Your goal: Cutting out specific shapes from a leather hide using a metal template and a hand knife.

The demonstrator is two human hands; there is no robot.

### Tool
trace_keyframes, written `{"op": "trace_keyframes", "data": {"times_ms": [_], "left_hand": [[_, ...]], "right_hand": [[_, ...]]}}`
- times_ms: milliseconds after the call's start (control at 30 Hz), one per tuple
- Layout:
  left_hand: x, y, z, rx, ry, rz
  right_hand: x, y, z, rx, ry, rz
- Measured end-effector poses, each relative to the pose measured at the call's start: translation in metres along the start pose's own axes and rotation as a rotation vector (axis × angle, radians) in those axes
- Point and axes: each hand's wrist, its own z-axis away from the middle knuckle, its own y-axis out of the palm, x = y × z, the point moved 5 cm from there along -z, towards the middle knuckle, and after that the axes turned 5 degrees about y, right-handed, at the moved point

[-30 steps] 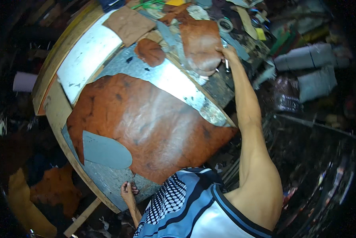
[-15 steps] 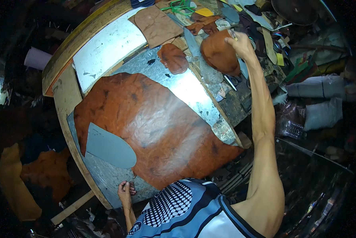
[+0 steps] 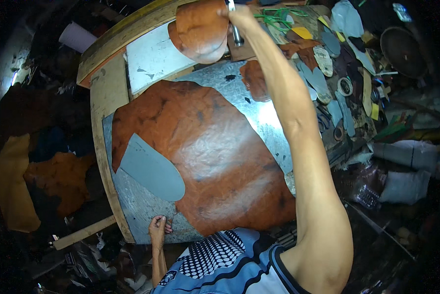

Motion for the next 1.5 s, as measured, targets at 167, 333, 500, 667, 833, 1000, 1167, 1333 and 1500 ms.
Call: {"op": "trace_keyframes", "data": {"times_ms": [167, 333, 500, 667, 833, 1000, 1167, 1333, 1500], "left_hand": [[0.003, 0.002, 0.002, 0.024, 0.019, 0.04], [0.009, -0.003, 0.001, 0.034, -0.044, 0.028], [-0.052, 0.005, -0.008, -0.199, 0.61, -0.373], [-0.102, 0.029, -0.062, -0.11, 0.976, -0.964], [-0.067, 0.071, -0.061, 0.118, 1.008, -1.034], [-0.03, 0.086, 0.011, 0.426, 1.143, -0.882], [-0.025, 0.087, 0.046, 0.787, 1.479, -0.589], [-0.087, 0.064, -0.038, 0.702, 1.527, -0.278], [-0.169, -0.035, -0.291, -0.281, 1.07, -0.923]], "right_hand": [[-0.104, -0.015, 0.018, -0.392, 0.042, 0.502], [-0.107, 0.023, 0.213, 0.101, 0.239, 0.229], [-0.117, 0.052, 0.407, 0.269, 0.599, 0.113], [-0.135, 0.123, 0.492, 0.313, 0.664, 0.14], [-0.129, 0.151, 0.503, 0.135, 0.178, 0.503], [-0.137, 0.104, 0.573, -0.082, 0.345, 0.59], [-0.152, 0.063, 0.656, -0.315, 0.488, 0.81], [-0.169, 0.079, 0.693, -0.464, 0.775, 0.16], [-0.182, 0.111, 0.687, -0.462, 0.689, -0.168]]}}
